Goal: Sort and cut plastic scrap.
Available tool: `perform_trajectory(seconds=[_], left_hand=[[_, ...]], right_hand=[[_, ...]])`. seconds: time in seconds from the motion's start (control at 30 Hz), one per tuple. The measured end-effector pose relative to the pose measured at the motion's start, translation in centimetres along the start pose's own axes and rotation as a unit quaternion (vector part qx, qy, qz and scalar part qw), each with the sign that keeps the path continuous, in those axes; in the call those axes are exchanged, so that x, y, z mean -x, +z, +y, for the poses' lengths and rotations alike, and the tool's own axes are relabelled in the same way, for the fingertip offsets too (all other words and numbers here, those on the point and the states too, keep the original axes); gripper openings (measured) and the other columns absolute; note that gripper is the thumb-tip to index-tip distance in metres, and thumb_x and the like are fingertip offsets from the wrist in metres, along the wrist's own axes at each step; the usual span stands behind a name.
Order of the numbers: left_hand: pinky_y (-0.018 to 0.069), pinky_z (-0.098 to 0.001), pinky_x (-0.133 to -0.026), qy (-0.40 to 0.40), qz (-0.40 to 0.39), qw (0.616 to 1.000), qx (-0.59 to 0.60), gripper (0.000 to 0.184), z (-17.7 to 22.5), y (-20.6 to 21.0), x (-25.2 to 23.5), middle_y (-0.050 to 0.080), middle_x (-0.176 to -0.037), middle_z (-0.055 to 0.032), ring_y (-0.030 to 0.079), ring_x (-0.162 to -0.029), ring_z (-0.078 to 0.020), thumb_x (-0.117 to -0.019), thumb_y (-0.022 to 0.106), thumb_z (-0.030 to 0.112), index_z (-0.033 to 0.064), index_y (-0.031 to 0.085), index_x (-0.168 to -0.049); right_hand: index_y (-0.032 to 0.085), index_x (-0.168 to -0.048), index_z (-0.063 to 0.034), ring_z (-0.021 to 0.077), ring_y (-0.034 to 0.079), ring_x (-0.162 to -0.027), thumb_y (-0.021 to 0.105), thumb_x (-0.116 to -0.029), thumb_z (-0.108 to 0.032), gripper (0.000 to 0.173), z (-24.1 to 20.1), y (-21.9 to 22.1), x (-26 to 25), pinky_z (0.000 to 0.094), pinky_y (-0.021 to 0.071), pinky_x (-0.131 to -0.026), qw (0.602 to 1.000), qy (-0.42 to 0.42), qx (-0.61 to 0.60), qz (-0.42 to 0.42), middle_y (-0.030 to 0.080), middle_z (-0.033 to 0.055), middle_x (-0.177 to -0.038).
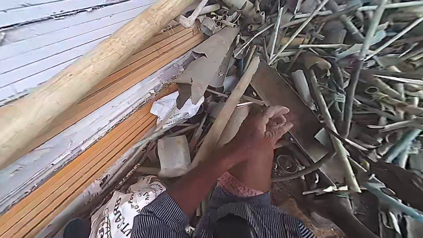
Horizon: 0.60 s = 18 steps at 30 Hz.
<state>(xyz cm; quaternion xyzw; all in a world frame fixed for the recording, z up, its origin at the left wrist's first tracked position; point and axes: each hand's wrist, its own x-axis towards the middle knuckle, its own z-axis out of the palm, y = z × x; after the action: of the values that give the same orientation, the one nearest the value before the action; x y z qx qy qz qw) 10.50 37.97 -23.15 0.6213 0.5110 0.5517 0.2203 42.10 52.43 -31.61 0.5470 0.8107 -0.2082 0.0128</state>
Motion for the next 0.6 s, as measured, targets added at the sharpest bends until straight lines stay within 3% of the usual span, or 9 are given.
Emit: perform_trajectory(seconds=[0.03,0.07,0.1,0.13,0.23,0.3,0.4,0.53,0.6], left_hand=[[0.0563,-0.0264,-0.083,0.003,-0.008,1.0,0.025,0.031,-0.7,0.9,-0.8,0.069,-0.103,-0.0133,0.067,-0.089,-0.0113,-0.0974,0.062,0.002,-0.0086,0.06,-0.127],[0.0576,-0.0251,-0.081,-0.002,-0.009,0.999,0.046,0.029,-1.4,1.4,-1.7,0.069,-0.103,-0.011,0.067,-0.087,-0.009,-0.0984,0.061,0.003,-0.0076,0.06,-0.126],[0.0581,-0.0252,-0.08,-0.02,-0.012,0.998,0.057,0.028,-2.0,2.0,-2.5,0.068,-0.103,-0.0096,0.067,-0.086,-0.0084,-0.0995,0.06,0.005,-0.0062,0.06,-0.125],[0.0577,-0.0252,-0.079,-0.04,-0.018,0.998,0.054,0.027,-2.5,2.7,-3.4,0.068,-0.103,-0.0092,0.067,-0.084,-0.0084,-0.1,0.06,0.006,-0.0056,0.06,-0.125],[0.0571,-0.0268,-0.08,-0.133,-0.105,0.984,0.056,0.028,-3.8,5.7,-5.3,0.068,-0.104,-0.01,0.067,-0.084,-0.0095,-0.1005,0.061,0.007,-0.0035,0.06,-0.126],[0.0556,-0.0271,-0.08,-0.177,-0.185,0.965,0.05,0.029,-5.1,8.4,-6.1,0.067,-0.103,-0.0113,0.066,-0.084,-0.0105,-0.101,0.061,0.009,-0.0038,0.06,-0.127],[0.0548,-0.0297,-0.081,-0.216,-0.291,0.931,0.04,0.031,-6.4,12.8,-6.5,0.066,-0.108,-0.0178,0.066,-0.087,-0.0157,-0.1033,0.059,0.011,-0.0075,0.058,-0.128],[0.0534,-0.0379,-0.088,-0.24,-0.392,0.887,0.034,0.04,-7.7,17.6,-6.0,0.064,-0.116,-0.02,0.065,-0.098,-0.0224,-0.1085,0.051,0.027,-0.006,0.057,-0.131],[0.0521,-0.0406,-0.09,-0.273,-0.41,0.868,0.063,0.046,-7.8,19.2,-5.6,0.064,-0.118,-0.0211,0.064,-0.1,-0.0249,-0.1102,0.046,0.032,-0.0069,0.053,-0.135]], right_hand=[[0.064,-0.111,0.0138,0.055,0.065,-0.084,0.05,-0.1054,-0.025,0.042,6.0,3.7,-1.4,0.0691,0.051,-0.074,0.984,-0.103,-0.017,0.146,0.064,0.0398,-0.095],[0.066,-0.113,0.0086,0.0482,0.065,-0.073,0.054,-0.1046,-0.027,0.039,9.6,5.1,-1.9,0.0661,0.0518,-0.063,0.976,-0.127,-0.028,0.173,0.066,0.0329,-0.088],[0.061,-0.128,0.0054,0.049,0.066,-0.088,0.055,-0.106,-0.025,0.038,9.5,3.8,-0.7,0.0681,0.0503,-0.078,0.994,-0.028,-0.059,0.082,0.066,0.0327,-0.103],[0.056,-0.136,0.0027,0.0483,0.065,-0.097,0.057,-0.1053,-0.02,0.038,8.6,2.4,0.3,0.0671,0.0474,-0.088,0.994,0.059,-0.09,0.024,0.065,0.032,-0.112],[0.053,-0.138,0.0035,0.0477,0.063,-0.106,0.055,-0.1022,-0.009,0.038,6.4,0.0,2.2,0.0649,0.0455,-0.093,0.983,0.147,-0.112,-0.006,0.062,0.0327,-0.12],[0.051,-0.139,0.0013,0.0429,0.064,-0.098,0.052,-0.1043,-0.011,0.037,5.4,-0.7,3.3,0.0611,0.0485,-0.088,0.977,0.161,-0.136,-0.017,0.062,0.0301,-0.118],[0.046,-0.143,-0.0055,0.026,0.059,-0.072,0.049,-0.108,-0.017,0.037,3.5,-1.6,5.1,0.045,0.0516,-0.068,0.967,0.18,-0.17,-0.058,0.059,0.0189,-0.099],[0.046,-0.147,-0.0067,0.023,0.056,-0.07,0.051,-0.1076,-0.014,0.04,0.5,-2.7,7.1,0.041,0.0498,-0.067,0.964,0.167,-0.194,-0.077,0.059,0.0185,-0.1],[0.048,-0.144,-0.0053,0.0187,0.055,-0.064,0.052,-0.1061,-0.013,0.039,0.2,-2.3,7.2,0.0372,0.05,-0.063,0.964,0.136,-0.223,-0.052,0.059,0.0141,-0.092]])
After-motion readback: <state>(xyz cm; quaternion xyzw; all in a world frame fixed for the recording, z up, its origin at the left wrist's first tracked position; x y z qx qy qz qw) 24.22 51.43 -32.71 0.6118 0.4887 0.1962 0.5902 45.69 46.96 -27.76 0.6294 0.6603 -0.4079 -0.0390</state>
